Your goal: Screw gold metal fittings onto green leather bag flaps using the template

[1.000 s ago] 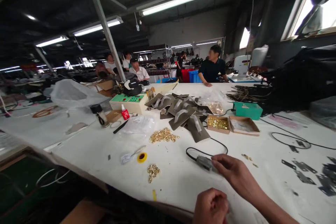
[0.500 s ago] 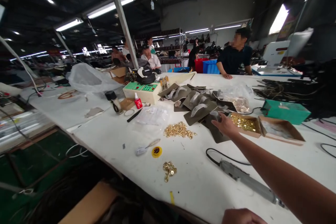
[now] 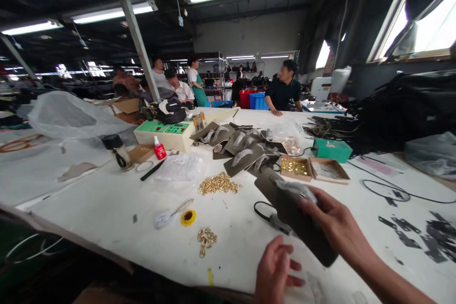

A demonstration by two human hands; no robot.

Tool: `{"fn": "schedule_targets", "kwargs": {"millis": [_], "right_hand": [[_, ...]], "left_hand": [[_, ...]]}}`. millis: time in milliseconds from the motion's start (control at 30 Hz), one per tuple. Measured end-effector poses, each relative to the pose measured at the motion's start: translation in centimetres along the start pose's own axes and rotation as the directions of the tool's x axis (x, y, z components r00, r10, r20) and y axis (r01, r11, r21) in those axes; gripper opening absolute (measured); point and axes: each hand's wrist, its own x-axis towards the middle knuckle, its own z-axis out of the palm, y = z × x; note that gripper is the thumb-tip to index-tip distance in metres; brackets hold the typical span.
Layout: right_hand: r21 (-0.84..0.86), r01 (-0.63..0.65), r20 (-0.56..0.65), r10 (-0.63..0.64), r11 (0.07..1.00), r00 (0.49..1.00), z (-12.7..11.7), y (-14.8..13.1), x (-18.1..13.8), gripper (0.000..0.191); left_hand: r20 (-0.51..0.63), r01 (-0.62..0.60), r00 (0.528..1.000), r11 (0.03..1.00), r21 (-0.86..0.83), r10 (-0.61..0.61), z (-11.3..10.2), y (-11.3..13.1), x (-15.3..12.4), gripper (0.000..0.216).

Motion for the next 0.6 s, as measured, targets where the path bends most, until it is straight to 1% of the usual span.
{"fn": "schedule_targets", "kwargs": {"millis": [33, 67, 100, 133, 167, 200, 267, 300, 333, 433, 467, 500, 600], "right_hand": [[0.052, -0.019, 0.034, 0.017, 0.998, 0.999, 0.7, 0.4, -2.6, 0.058], [0.089, -0.039, 0.077, 0.032, 0.995, 0.996, 1.5, 0.9, -5.1, 0.058], [0.116, -0.059, 0.126, 0.044, 0.992, 0.991, 2.4, 1.3, -7.4, 0.057], [0.133, -0.078, 0.189, 0.052, 0.988, 0.981, 3.3, 1.7, -9.4, 0.055], [0.139, -0.095, 0.27, 0.055, 0.986, 0.961, 4.0, 2.0, -11.1, 0.052], [0.137, -0.109, 0.364, 0.052, 0.985, 0.93, 4.6, 2.2, -12.4, 0.049], [0.115, -0.111, 0.527, 0.035, 0.987, 0.849, 5.2, 2.2, -13.6, 0.044], [0.094, -0.098, 0.561, 0.029, 0.991, 0.827, 5.3, 2.1, -13.5, 0.044], [0.07, -0.076, 0.555, 0.024, 0.995, 0.831, 5.5, 1.9, -13.0, 0.043], [0.004, 0.022, 0.412, -0.022, 1.0, 0.911, 6.9, 1.0, -10.0, 0.043], [-0.008, 0.064, 0.389, -0.056, 0.998, 0.919, 7.9, 0.8, -8.7, 0.042], [-0.011, 0.109, 0.397, -0.096, 0.994, 0.913, 9.1, 0.6, -7.4, 0.041], [-0.014, 0.231, 0.464, -0.198, 0.973, 0.864, 13.9, 0.9, -4.3, 0.034]], "left_hand": [[-0.022, -0.068, 0.998, 0.995, -0.072, 0.067, -0.2, 1.0, -0.7, 0.084], [-0.035, -0.12, 0.993, 0.984, -0.129, 0.117, -0.6, 2.0, -1.5, 0.076], [-0.049, -0.148, 0.989, 0.974, -0.175, 0.141, -1.0, 2.9, -2.4, 0.065], [-0.074, -0.148, 0.988, 0.968, -0.203, 0.136, -1.5, 3.6, -3.4, 0.058], [-0.111, -0.136, 0.987, 0.966, -0.22, 0.114, -2.1, 4.0, -4.4, 0.052], [-0.155, -0.12, 0.984, 0.967, -0.226, 0.086, -2.8, 4.3, -5.3, 0.049], [-0.24, -0.092, 0.97, 0.974, -0.208, 0.04, -4.2, 4.3, -7.1, 0.046], [-0.274, -0.092, 0.961, 0.977, -0.192, 0.036, -4.9, 4.1, -7.8, 0.044], [-0.303, -0.099, 0.952, 0.98, -0.174, 0.042, -5.6, 3.9, -8.5, 0.043], [-0.387, -0.141, 0.918, 0.982, -0.126, 0.082, -7.5, 3.1, -10.0, 0.044], [-0.422, -0.154, 0.901, 0.983, -0.101, 0.098, -8.1, 2.8, -10.4, 0.047], [-0.458, -0.161, 0.882, 0.984, -0.071, 0.112, -8.7, 2.6, -10.8, 0.05], [-0.559, -0.15, 0.817, 0.988, 0.032, 0.141, -10.0, 2.5, -12.1, 0.054]]}}
